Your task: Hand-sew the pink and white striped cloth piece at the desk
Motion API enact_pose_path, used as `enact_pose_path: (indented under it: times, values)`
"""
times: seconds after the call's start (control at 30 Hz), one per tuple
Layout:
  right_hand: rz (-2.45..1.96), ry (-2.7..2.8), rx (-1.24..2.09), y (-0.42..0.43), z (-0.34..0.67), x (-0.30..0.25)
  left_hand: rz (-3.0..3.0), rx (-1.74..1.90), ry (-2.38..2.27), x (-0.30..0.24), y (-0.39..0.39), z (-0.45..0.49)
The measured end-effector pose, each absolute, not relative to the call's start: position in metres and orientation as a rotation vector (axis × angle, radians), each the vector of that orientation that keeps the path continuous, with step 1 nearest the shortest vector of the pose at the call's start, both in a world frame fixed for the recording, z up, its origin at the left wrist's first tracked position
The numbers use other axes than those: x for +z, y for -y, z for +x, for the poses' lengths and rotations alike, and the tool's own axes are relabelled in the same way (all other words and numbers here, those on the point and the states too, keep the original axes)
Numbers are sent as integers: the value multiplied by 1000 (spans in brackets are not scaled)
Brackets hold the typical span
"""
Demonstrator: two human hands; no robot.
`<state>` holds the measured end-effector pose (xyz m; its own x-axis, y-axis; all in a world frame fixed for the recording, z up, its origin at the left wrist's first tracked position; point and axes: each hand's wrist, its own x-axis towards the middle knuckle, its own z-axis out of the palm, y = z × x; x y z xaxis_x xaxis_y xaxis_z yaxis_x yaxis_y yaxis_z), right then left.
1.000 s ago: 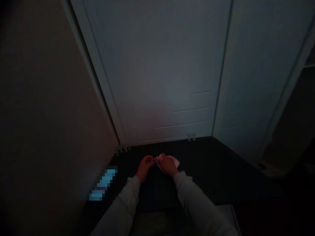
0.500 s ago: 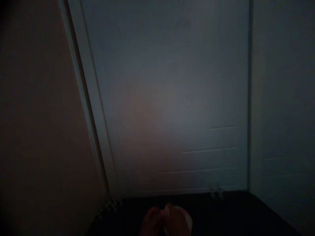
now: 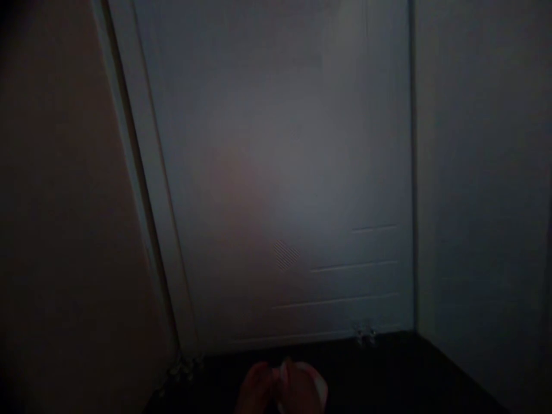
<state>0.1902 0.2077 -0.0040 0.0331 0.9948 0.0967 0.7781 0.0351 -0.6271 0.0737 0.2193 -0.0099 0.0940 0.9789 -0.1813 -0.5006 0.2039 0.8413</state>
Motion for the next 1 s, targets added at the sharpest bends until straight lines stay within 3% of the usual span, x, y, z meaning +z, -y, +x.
enact_pose_path:
  times: [1.0]
  values:
    - [-1796,1792,399,-122,189,8,1020,1247,-825,2,-131,64]
